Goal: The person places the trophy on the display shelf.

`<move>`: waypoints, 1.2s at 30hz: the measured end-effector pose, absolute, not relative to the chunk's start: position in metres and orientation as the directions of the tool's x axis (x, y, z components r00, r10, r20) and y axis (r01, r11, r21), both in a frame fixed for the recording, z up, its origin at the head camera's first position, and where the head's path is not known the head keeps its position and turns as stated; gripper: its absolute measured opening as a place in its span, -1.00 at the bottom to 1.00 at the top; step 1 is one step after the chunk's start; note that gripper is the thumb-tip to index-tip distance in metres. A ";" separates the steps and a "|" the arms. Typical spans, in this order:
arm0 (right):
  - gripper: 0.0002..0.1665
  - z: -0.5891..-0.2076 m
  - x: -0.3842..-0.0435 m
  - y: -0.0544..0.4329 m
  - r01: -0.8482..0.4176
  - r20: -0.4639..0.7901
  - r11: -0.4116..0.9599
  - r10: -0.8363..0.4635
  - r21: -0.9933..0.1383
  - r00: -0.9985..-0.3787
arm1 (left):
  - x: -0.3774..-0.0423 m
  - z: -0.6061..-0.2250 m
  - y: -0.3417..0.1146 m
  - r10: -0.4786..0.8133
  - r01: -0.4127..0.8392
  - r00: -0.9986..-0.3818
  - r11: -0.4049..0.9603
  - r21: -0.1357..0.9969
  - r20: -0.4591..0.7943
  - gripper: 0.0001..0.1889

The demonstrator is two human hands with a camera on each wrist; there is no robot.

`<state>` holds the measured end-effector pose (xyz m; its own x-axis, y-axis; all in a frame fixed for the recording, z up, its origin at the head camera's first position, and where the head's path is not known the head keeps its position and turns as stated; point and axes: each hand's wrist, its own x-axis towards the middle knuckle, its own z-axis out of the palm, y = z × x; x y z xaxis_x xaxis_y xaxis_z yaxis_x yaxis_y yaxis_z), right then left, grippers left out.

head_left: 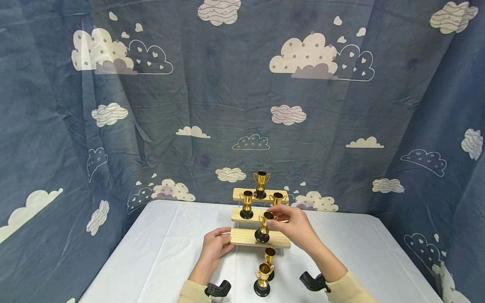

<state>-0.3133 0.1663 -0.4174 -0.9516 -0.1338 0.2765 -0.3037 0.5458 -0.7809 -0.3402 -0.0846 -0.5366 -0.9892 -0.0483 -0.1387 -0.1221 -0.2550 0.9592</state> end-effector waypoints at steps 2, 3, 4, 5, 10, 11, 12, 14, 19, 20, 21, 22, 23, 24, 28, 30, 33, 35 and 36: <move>-0.60 -0.418 -0.314 0.164 -0.307 0.278 0.546 -0.138 -0.779 -0.951 | -0.340 -0.537 -0.085 -0.048 -0.127 -0.988 -0.256 0.958 -0.144 -0.62; -0.60 -0.418 -0.315 0.163 -0.310 0.279 0.544 -0.142 -0.780 -0.950 | -0.340 -0.537 -0.085 -0.048 -0.128 -0.988 -0.257 0.958 -0.145 -0.62; -0.61 -0.417 -0.315 0.162 -0.312 0.280 0.543 -0.144 -0.780 -0.949 | -0.341 -0.537 -0.085 -0.048 -0.130 -0.988 -0.259 0.957 -0.147 -0.62; -0.61 -0.417 -0.315 0.160 -0.314 0.280 0.541 -0.147 -0.780 -0.949 | -0.341 -0.538 -0.085 -0.048 -0.132 -0.988 -0.260 0.957 -0.150 -0.62; -0.63 -0.416 -0.316 0.154 -0.333 0.289 0.539 -0.167 -0.774 -0.943 | -0.341 -0.538 -0.085 -0.045 -0.126 -0.989 -0.264 0.956 -0.142 -0.63; -0.64 -0.416 -0.316 0.153 -0.336 0.291 0.536 -0.171 -0.774 -0.941 | -0.341 -0.538 -0.085 -0.044 -0.125 -0.989 -0.264 0.956 -0.142 -0.63; -0.64 -0.416 -0.317 0.152 -0.341 0.293 0.534 -0.176 -0.774 -0.940 | -0.341 -0.538 -0.085 -0.044 -0.124 -0.989 -0.264 0.957 -0.140 -0.63; -0.64 -0.416 -0.318 0.150 -0.345 0.294 0.533 -0.182 -0.772 -0.938 | -0.341 -0.538 -0.085 -0.045 -0.123 -0.989 -0.263 0.957 -0.139 -0.63; -0.63 -0.416 -0.321 0.145 -0.355 0.293 0.541 -0.202 -0.763 -0.935 | -0.342 -0.539 -0.085 -0.043 -0.123 -0.989 -0.265 0.956 -0.140 -0.63; -0.62 -0.416 -0.322 0.144 -0.359 0.294 0.540 -0.206 -0.761 -0.933 | -0.342 -0.539 -0.085 -0.040 -0.119 -0.990 -0.264 0.957 -0.134 -0.63; -0.62 -0.416 -0.323 0.143 -0.366 0.297 0.539 -0.213 -0.758 -0.931 | -0.342 -0.540 -0.085 -0.038 -0.115 -0.991 -0.265 0.957 -0.130 -0.63; -0.62 -0.417 -0.323 0.142 -0.371 0.300 0.540 -0.219 -0.755 -0.928 | -0.342 -0.539 -0.085 -0.036 -0.115 -0.991 -0.266 0.957 -0.130 -0.62; -0.62 -0.417 -0.324 0.141 -0.379 0.304 0.537 -0.226 -0.754 -0.926 | -0.342 -0.539 -0.086 -0.035 -0.115 -0.991 -0.267 0.957 -0.129 -0.62; -0.63 -0.418 -0.325 0.140 -0.386 0.308 0.533 -0.233 -0.753 -0.923 | -0.342 -0.539 -0.086 -0.033 -0.115 -0.991 -0.265 0.957 -0.128 -0.62; -0.63 -0.420 -0.329 0.135 -0.404 0.312 0.529 -0.258 -0.746 -0.914 | -0.341 -0.539 -0.086 -0.035 -0.121 -0.990 -0.257 0.959 -0.134 -0.62; -0.64 -0.421 -0.330 0.133 -0.406 0.307 0.531 -0.268 -0.744 -0.913 | -0.341 -0.539 -0.086 -0.034 -0.120 -0.991 -0.254 0.960 -0.133 -0.62; -0.64 -0.421 -0.332 0.129 -0.412 0.304 0.534 -0.282 -0.738 -0.910 | -0.342 -0.540 -0.086 -0.033 -0.121 -0.990 -0.257 0.959 -0.134 -0.62; -0.65 -0.421 -0.333 0.127 -0.417 0.302 0.532 -0.293 -0.736 -0.907 | -0.343 -0.541 -0.086 -0.034 -0.118 -0.991 -0.258 0.959 -0.131 -0.62; -0.65 -0.422 -0.333 0.126 -0.418 0.300 0.531 -0.297 -0.737 -0.907 | -0.343 -0.541 -0.086 -0.034 -0.118 -0.991 -0.260 0.958 -0.132 -0.62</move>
